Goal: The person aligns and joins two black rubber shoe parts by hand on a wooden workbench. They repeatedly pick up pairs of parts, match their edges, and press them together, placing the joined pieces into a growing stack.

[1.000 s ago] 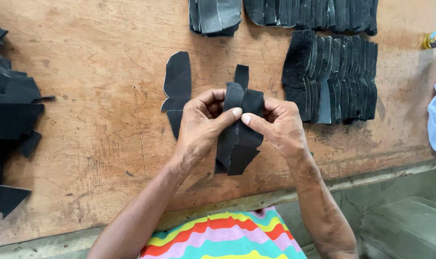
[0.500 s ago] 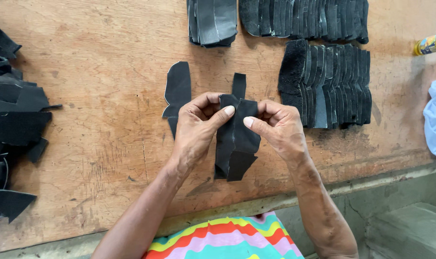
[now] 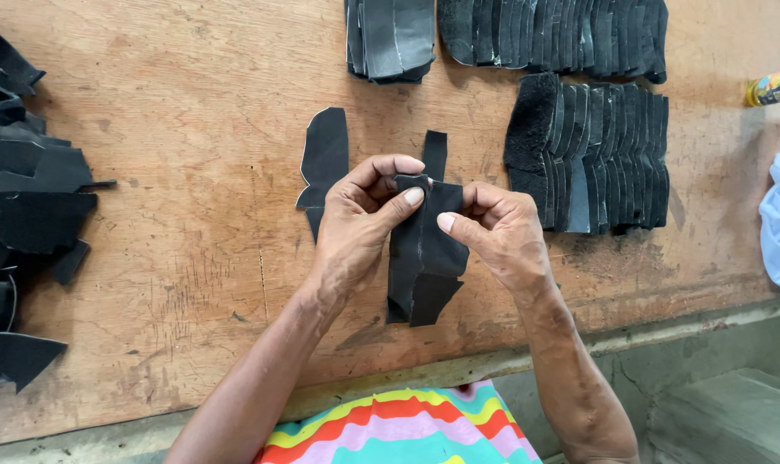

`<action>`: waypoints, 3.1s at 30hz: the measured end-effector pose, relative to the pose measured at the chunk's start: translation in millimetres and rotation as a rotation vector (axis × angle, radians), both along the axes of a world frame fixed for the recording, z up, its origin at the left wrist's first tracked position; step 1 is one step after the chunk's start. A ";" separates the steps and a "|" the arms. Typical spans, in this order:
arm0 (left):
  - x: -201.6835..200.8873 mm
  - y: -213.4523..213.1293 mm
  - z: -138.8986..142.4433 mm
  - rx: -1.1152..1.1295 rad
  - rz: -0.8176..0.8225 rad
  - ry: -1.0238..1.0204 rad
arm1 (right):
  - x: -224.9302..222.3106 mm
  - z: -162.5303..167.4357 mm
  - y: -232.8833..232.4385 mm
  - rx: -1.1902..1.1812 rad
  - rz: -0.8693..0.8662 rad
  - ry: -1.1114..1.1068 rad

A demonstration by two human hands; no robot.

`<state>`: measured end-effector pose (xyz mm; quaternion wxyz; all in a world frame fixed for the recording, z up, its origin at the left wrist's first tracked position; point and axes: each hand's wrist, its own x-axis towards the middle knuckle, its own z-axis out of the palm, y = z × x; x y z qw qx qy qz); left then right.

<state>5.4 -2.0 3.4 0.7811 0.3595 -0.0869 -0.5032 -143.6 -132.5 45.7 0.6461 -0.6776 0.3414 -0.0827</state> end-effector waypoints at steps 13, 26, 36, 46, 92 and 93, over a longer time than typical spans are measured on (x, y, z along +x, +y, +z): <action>3.9 1.7 2.0 0.147 -0.153 0.034 | 1.9 6.7 0.2 0.096 -0.012 -0.032; 1.0 3.1 2.9 0.243 -0.146 -0.094 | 2.2 -3.3 12.9 -0.102 -0.130 0.035; -1.0 3.6 7.2 0.212 -0.144 -0.109 | -1.6 -5.4 9.1 -0.060 -0.125 0.034; -2.0 5.1 8.7 0.201 -0.134 -0.259 | -0.9 -2.0 8.7 -0.013 -0.102 0.051; -3.5 2.5 3.4 0.141 -0.069 -0.116 | 1.1 -2.0 -9.4 -0.043 0.025 -0.053; -4.4 2.6 2.8 0.141 -0.069 -0.109 | 0.5 -2.5 -8.2 -0.041 -0.002 -0.051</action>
